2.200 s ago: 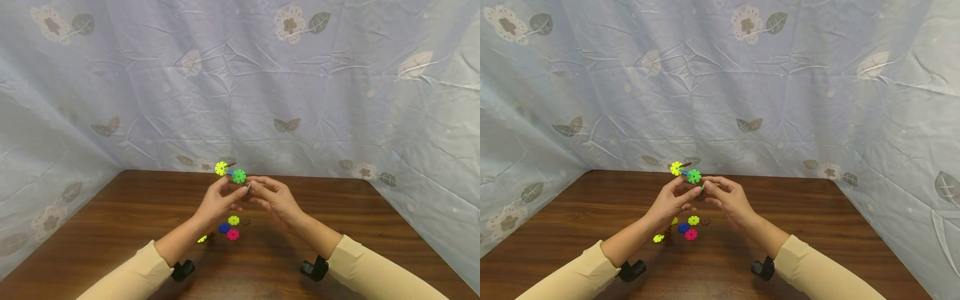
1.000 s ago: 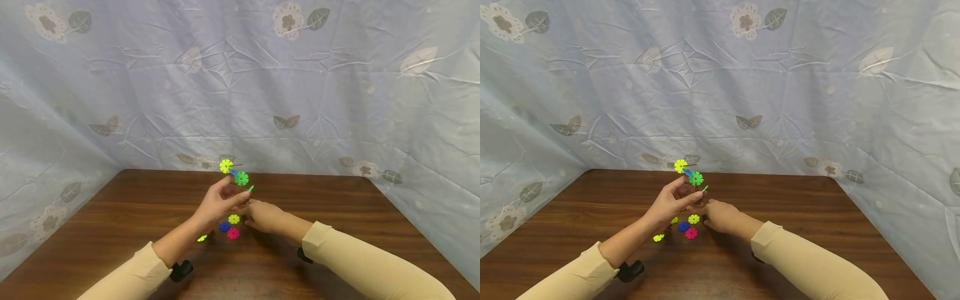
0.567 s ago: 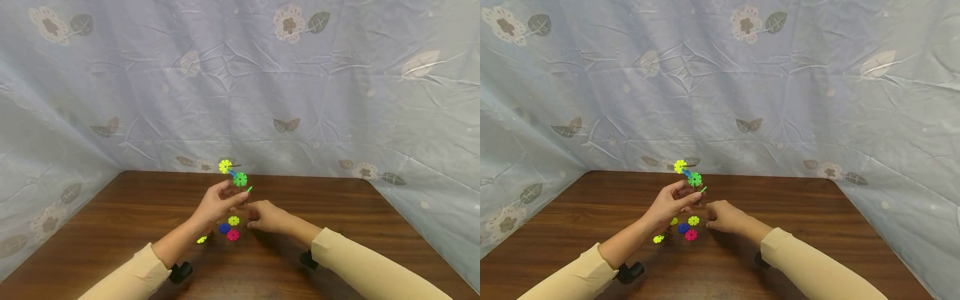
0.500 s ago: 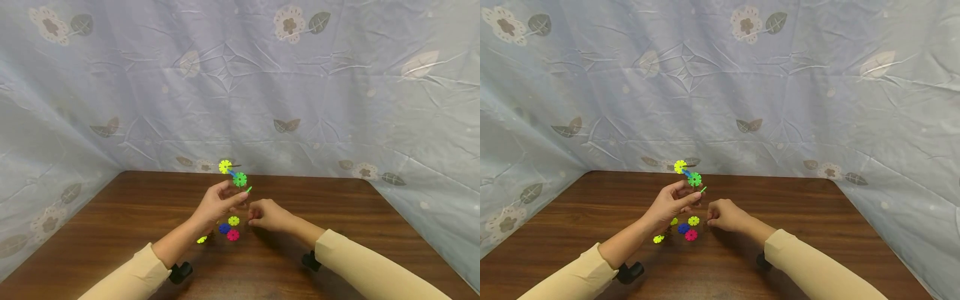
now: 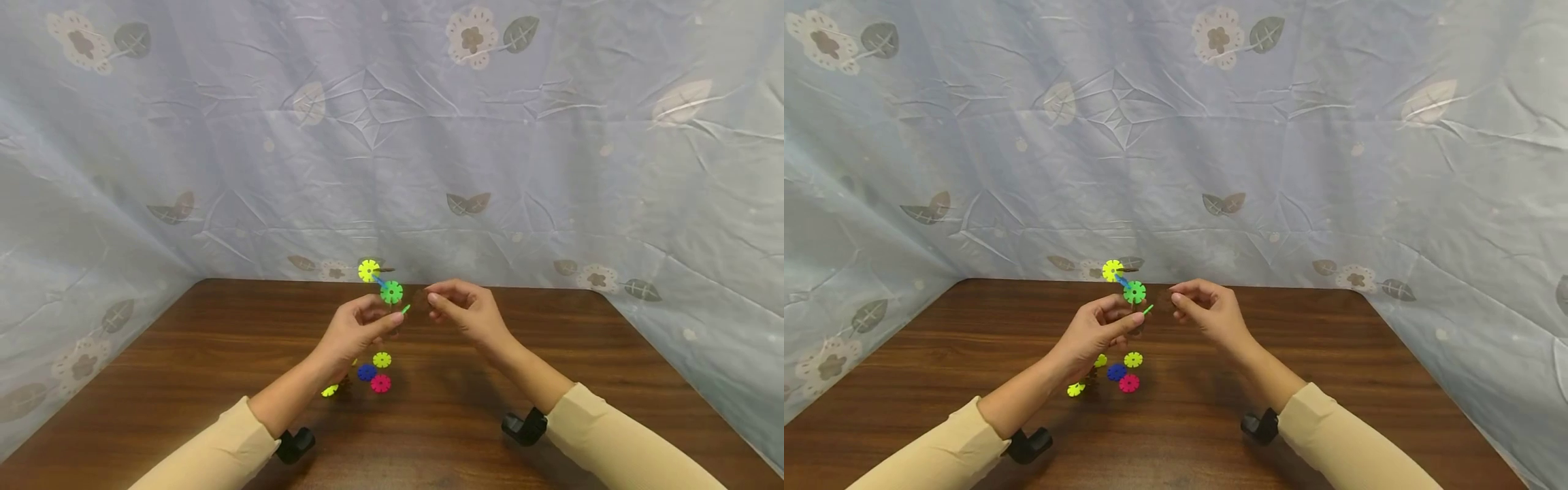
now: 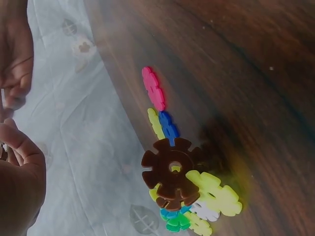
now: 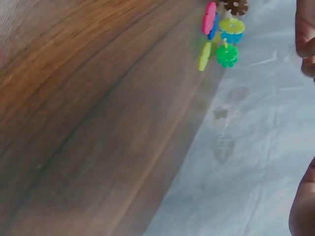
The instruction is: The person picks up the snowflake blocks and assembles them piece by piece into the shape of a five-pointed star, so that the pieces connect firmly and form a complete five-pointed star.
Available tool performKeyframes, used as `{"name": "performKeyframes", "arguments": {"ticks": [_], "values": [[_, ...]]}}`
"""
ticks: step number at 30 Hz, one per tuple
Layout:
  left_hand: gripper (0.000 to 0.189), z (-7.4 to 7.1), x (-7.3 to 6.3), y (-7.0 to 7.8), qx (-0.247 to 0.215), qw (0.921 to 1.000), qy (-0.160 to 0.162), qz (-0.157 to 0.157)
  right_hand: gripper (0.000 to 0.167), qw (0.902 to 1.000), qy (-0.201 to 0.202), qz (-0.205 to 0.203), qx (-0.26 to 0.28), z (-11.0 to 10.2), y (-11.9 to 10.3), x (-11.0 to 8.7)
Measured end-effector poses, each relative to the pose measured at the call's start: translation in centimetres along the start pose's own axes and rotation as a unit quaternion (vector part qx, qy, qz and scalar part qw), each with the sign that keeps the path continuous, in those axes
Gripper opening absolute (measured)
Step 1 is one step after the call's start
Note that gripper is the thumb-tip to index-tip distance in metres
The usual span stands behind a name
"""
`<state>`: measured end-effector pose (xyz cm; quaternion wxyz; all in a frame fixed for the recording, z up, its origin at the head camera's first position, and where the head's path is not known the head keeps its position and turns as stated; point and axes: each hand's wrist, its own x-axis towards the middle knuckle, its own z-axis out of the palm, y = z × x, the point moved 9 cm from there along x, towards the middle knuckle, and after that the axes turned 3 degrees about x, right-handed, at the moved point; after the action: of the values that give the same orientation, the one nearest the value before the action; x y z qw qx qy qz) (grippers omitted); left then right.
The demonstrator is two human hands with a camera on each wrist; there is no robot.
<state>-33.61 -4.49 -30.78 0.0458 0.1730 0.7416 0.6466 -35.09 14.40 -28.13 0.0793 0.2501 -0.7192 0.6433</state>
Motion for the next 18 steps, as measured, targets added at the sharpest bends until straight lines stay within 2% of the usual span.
{"name": "performKeyframes", "arguments": {"ticks": [4, 10, 18], "values": [[0.027, 0.0, -0.1, 0.1, 0.009, 0.9999, 0.005, -0.002, 0.022, 0.9996, 0.004, -0.027, 0.008, 0.4, -1.4, -0.4], [0.030, 0.1, -0.4, 0.1, 0.009, 0.9999, 0.007, 0.000, 0.020, 0.9984, 0.001, -0.057, -0.004, 0.9, -2.2, -0.7], [0.033, 0.2, -0.4, 0.1, 0.021, 0.9997, 0.007, 0.004, 0.014, 0.9898, 0.012, -0.119, -0.079, 1.3, -3.4, -1.0]]}}
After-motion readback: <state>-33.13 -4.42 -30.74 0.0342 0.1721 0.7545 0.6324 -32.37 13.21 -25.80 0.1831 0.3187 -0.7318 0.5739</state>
